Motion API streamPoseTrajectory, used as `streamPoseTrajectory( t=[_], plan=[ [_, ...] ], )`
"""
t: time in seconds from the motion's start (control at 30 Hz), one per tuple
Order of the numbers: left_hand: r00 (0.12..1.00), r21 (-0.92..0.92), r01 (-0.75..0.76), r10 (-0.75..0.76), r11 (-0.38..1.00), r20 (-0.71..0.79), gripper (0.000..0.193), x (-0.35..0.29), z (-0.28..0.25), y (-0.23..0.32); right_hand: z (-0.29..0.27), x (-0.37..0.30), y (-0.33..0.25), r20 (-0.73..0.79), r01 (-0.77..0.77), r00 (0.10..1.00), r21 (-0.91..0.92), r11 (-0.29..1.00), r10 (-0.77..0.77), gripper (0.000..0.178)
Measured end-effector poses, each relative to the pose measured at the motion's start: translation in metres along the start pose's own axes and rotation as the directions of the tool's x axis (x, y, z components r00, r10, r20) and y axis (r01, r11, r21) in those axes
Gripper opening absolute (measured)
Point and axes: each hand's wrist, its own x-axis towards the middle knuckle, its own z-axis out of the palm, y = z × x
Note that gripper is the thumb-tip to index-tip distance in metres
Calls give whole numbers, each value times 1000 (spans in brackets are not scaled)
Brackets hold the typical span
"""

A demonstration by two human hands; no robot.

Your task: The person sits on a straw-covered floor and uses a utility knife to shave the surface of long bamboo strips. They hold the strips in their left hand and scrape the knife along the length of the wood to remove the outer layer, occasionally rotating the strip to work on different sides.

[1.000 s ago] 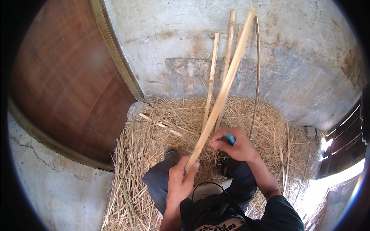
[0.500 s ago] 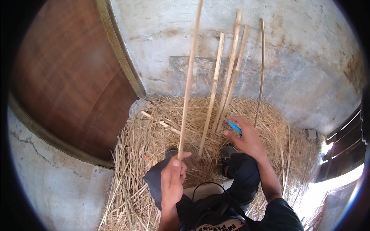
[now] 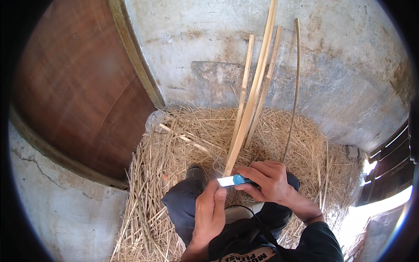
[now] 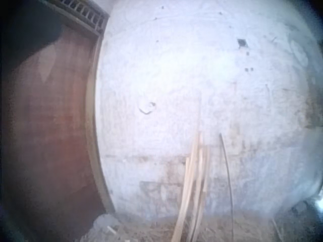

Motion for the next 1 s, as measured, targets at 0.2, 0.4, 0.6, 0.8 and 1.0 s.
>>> streamPoseTrajectory(
  t=[0.2,0.4,0.6,0.8,1.0],
  plan=[
    [995,185,-54,69,981,-77,22,-2,8,9,0,1,-3,-26,9,1000,-35,999,-10,41],
    [990,246,-81,107,966,-90,22,-4,10,11,-1,3,-5,-30,17,999,-70,997,-19,41],
    [992,316,-52,84,947,-91,22,-8,13,9,-2,2,-4,-35,-12,999,-65,998,10,40],
    [997,338,71,-78,939,7,23,-19,10,10,-5,-8,28,-242,-241,952,-216,946,188,28],
    [991,297,69,-99,952,89,23,-50,11,-10,-43,-7,94,-392,-506,802,-44,861,451,28]
  ],
)
